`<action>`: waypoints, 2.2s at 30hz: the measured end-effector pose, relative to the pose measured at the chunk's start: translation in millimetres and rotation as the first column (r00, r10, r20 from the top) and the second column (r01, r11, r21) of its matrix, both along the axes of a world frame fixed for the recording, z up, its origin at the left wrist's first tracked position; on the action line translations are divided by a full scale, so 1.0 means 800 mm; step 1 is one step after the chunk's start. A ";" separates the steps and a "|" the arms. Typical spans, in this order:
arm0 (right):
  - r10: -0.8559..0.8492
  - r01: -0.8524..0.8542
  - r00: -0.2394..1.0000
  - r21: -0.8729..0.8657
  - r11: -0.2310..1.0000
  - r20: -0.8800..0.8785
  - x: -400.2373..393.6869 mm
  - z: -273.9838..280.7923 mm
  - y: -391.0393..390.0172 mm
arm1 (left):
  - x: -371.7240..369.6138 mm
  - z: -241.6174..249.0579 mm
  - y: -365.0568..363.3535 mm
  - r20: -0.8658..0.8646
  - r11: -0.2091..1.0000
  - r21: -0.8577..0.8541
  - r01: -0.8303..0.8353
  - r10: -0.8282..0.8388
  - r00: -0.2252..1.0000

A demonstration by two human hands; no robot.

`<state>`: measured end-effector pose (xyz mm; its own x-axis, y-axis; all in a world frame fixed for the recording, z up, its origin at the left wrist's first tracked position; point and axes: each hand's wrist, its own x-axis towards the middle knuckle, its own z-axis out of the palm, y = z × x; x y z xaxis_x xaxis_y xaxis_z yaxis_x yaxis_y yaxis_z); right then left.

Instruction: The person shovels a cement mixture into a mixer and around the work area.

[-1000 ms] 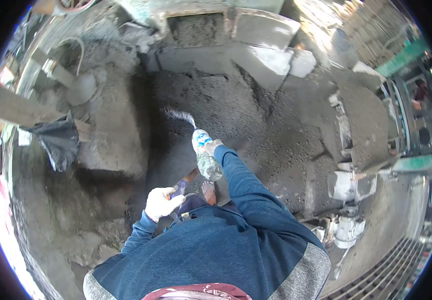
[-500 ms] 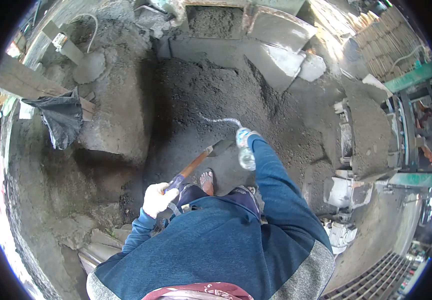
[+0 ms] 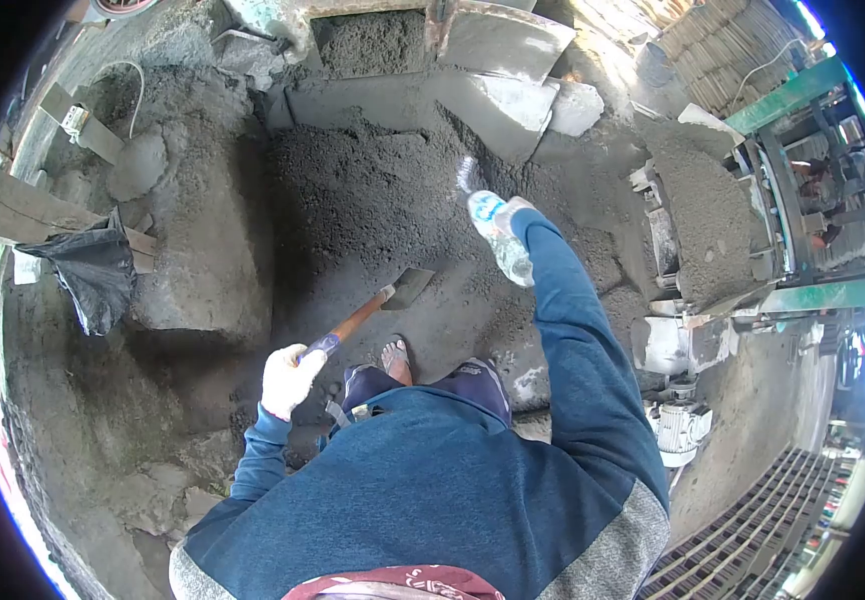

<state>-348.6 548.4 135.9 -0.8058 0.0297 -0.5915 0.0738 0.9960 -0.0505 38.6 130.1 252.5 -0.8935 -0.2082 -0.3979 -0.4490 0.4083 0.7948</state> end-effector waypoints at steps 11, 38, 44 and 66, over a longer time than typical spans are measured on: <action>-0.044 0.052 0.999 -0.407 0.912 0.031 -0.046 -0.017 -0.154 | -0.009 -0.013 -0.015 -0.067 0.984 -0.178 0.010 -0.022 0.997; -0.301 0.299 0.954 0.136 0.944 -0.012 0.036 0.073 0.095 | -0.072 -0.042 -0.050 -0.059 0.991 -0.120 -0.050 0.043 0.997; -0.430 0.443 0.893 0.087 0.892 -0.133 0.093 0.080 0.147 | -0.149 -0.034 -0.008 -0.215 0.988 -0.136 0.077 -0.106 0.971; -0.995 0.304 -0.094 -0.952 -0.017 -0.012 0.492 -0.129 0.285 | -0.229 -0.219 0.187 0.572 0.818 0.575 -0.033 -0.373 0.731</action>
<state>44.7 776.6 32.9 -0.4757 0.8569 -0.1988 0.2484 -0.0859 -0.9648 -144.3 280.0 77.2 -0.3747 0.3375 -0.8635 -0.8835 0.1522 0.4429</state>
